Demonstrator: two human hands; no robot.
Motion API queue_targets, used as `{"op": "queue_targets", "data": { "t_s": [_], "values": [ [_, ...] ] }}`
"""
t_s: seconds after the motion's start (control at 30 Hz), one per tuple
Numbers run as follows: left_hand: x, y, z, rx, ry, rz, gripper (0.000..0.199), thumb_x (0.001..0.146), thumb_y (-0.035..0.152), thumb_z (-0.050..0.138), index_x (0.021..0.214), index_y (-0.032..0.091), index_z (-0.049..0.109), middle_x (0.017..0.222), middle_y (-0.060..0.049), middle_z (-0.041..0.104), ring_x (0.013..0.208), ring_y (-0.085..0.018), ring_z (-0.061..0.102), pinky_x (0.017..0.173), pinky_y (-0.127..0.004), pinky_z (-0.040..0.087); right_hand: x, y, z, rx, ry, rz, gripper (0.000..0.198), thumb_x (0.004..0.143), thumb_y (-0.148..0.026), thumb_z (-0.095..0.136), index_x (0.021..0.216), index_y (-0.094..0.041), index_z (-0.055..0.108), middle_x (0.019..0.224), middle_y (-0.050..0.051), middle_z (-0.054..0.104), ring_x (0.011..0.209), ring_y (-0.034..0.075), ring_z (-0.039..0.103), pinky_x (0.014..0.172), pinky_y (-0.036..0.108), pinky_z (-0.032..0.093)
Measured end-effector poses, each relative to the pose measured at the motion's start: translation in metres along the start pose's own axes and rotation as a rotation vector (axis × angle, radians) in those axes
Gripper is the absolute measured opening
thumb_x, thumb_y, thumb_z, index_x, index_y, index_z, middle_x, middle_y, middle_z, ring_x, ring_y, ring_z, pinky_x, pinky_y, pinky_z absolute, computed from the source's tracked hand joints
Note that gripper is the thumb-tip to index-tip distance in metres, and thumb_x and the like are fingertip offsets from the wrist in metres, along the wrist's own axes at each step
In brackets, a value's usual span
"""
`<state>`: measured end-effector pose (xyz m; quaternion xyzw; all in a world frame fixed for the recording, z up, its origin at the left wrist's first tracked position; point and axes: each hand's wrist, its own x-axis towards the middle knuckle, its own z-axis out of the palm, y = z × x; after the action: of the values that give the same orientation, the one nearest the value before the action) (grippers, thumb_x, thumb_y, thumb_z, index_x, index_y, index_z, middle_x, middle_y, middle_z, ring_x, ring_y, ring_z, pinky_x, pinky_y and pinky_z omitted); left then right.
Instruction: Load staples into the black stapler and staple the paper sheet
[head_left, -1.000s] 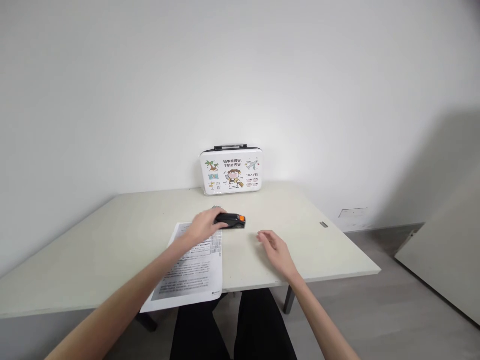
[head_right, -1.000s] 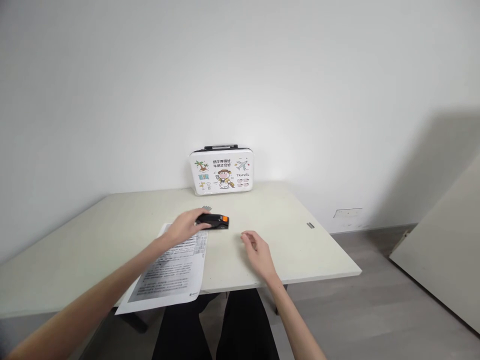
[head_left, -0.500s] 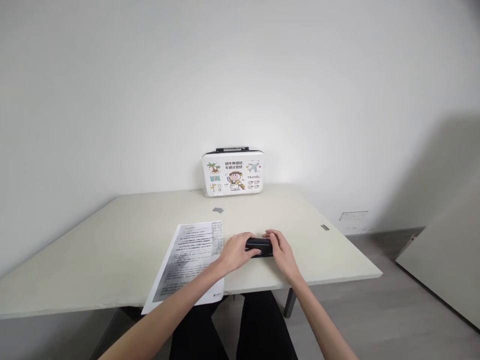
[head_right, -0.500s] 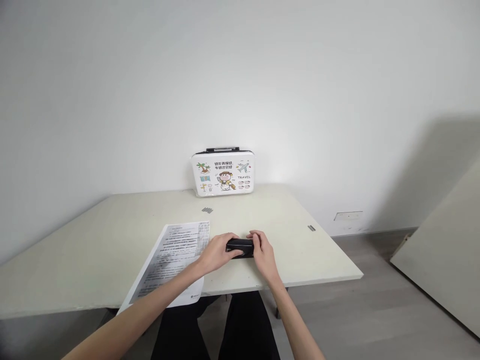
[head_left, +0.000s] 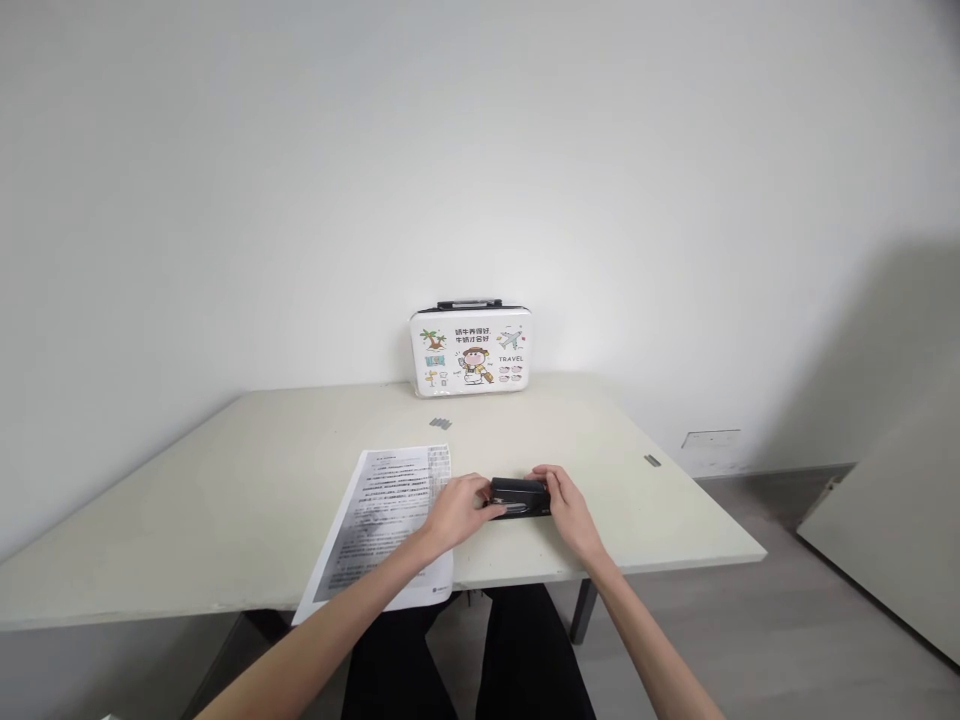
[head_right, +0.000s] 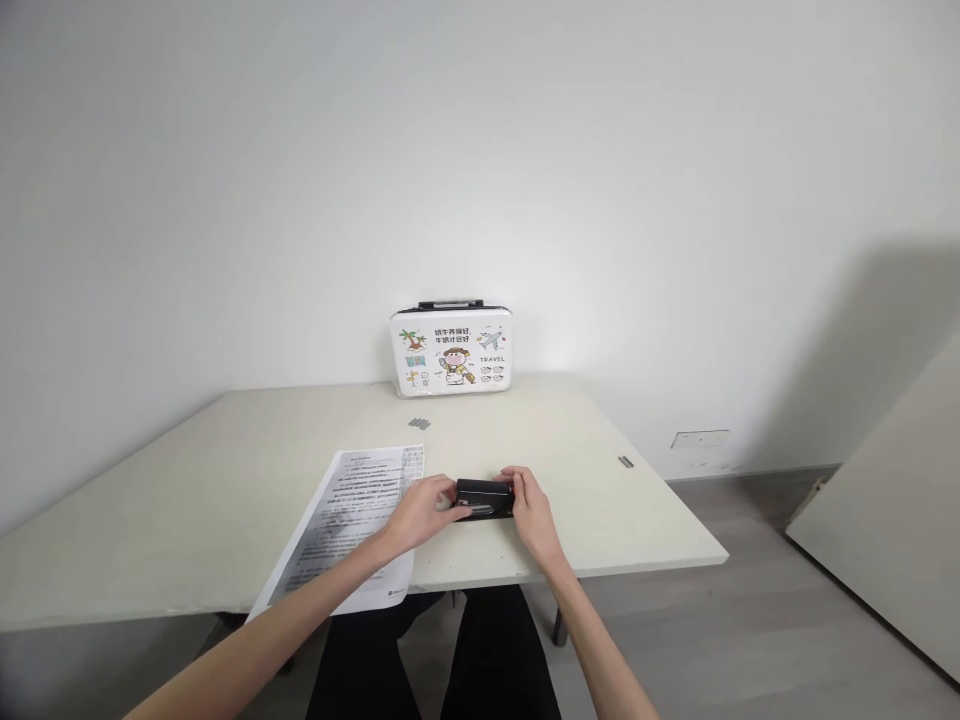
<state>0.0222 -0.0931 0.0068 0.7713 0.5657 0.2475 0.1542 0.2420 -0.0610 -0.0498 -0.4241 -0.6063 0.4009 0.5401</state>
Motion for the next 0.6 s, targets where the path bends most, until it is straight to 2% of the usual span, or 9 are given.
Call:
{"op": "queue_targets", "data": {
  "t_s": [0.3, 0.6],
  "values": [
    [-0.009, -0.001, -0.007, 0.060, -0.004, -0.007, 0.021, 0.091, 0.043, 0.075, 0.089, 0.022, 0.073, 0.101, -0.003, 0.074, 0.095, -0.025, 0.071, 0.078, -0.034, 0.051, -0.007, -0.012, 0.002, -0.047, -0.035, 0.051, 0.055, 0.100, -0.072, 0.041, 0.112, -0.024, 0.068, 0.118, 0.011, 0.078, 0.114, 0.029, 0.071, 0.101, 0.041, 0.053],
    [-0.020, -0.008, -0.023, 0.103, -0.010, 0.020, 0.024, 0.097, 0.046, 0.070, 0.096, 0.023, 0.075, 0.104, -0.004, 0.076, 0.099, -0.026, 0.071, 0.082, -0.035, 0.050, -0.008, -0.016, 0.002, -0.105, -0.045, 0.038, 0.050, 0.103, -0.065, 0.039, 0.105, -0.025, 0.068, 0.115, 0.009, 0.078, 0.108, 0.028, 0.071, 0.098, 0.041, 0.051]
  ]
}}
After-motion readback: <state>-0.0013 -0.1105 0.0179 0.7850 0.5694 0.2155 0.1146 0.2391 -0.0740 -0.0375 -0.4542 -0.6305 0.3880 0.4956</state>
